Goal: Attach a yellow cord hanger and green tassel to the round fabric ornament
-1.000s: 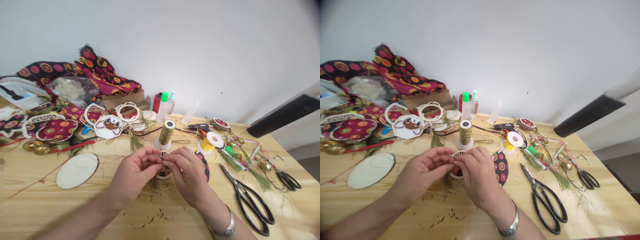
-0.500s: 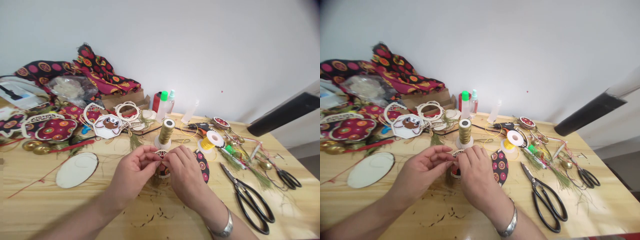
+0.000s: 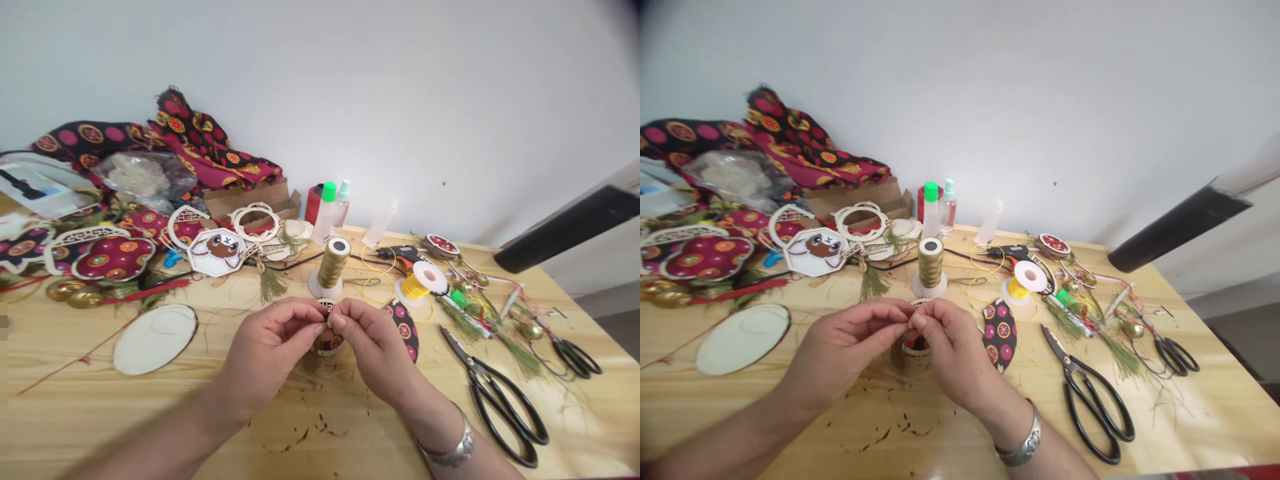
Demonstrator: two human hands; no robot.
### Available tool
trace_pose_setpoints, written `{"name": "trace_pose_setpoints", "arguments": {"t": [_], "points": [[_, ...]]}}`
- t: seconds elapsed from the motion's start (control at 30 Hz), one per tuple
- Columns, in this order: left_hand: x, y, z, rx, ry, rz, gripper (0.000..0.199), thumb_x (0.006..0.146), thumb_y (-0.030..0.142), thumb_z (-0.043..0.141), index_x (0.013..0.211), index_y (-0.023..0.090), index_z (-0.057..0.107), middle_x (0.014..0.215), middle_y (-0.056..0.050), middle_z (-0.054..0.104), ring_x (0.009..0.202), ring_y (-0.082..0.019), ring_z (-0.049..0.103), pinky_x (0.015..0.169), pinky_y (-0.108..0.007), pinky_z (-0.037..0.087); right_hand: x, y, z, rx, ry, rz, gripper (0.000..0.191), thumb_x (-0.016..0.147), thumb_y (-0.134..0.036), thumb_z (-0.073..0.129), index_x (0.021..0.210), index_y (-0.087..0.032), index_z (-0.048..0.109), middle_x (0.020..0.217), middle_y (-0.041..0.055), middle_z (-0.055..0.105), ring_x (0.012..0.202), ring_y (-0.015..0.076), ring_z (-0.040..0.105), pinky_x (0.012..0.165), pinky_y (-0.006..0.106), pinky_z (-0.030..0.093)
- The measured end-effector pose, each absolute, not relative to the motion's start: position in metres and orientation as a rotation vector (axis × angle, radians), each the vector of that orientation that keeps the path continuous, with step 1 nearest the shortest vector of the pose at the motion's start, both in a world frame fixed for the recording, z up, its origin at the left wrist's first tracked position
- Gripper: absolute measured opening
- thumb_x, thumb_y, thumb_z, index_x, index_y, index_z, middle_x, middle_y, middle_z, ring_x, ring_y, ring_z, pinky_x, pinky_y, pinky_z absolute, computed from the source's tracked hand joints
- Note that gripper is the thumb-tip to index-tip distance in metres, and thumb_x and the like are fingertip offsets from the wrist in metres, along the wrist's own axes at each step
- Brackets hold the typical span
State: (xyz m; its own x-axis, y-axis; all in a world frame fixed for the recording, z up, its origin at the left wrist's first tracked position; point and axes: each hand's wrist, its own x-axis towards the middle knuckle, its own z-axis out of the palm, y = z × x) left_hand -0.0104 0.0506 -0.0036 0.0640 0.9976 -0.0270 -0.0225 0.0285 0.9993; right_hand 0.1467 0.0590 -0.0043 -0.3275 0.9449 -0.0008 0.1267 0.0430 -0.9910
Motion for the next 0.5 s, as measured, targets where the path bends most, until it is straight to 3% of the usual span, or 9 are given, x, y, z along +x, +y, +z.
{"name": "trace_pose_setpoints", "arguments": {"t": [0.2, 0.33, 0.5], "points": [[-0.0113, 0.0501, -0.0039, 1.192, 1.194, 1.137, 0.016, 0.075, 0.017, 0.066, 0.089, 0.022, 0.071, 0.104, -0.002, 0.073, 0.088, -0.017, 0.069, 0.076, -0.025, 0.057, 0.1443, 0.0607, -0.0011, -1.088, -1.443, 1.471, 0.021, 0.086, -0.029, 0.052, 0.070, -0.018, 0.056, 0.064, -0.0015, 0.057, 0.062, 0.0115, 0.050, 0.061, 0.024, 0.042], [-0.0131, 0.0503, -0.0026, 1.354, 1.224, 1.103, 0.014, 0.076, 0.018, 0.065, 0.082, 0.022, 0.076, 0.113, -0.005, 0.069, 0.107, -0.022, 0.063, 0.086, -0.027, 0.053, 0.1441, 0.0610, -0.0013, -1.100, -1.432, 1.468, 0.022, 0.085, -0.030, 0.054, 0.068, -0.017, 0.057, 0.063, -0.0011, 0.058, 0.061, 0.0117, 0.051, 0.060, 0.024, 0.042], [-0.0147, 0.0506, 0.0005, 1.417, 1.227, 1.035, 0.016, 0.078, 0.020, 0.063, 0.068, 0.021, 0.075, 0.112, -0.007, 0.069, 0.116, -0.024, 0.057, 0.091, -0.028, 0.050, 0.1445, 0.0617, -0.0024, -1.077, -1.360, 1.505, 0.020, 0.084, -0.029, 0.057, 0.068, -0.017, 0.060, 0.062, -0.0009, 0.061, 0.059, 0.0113, 0.052, 0.060, 0.024, 0.043]]}}
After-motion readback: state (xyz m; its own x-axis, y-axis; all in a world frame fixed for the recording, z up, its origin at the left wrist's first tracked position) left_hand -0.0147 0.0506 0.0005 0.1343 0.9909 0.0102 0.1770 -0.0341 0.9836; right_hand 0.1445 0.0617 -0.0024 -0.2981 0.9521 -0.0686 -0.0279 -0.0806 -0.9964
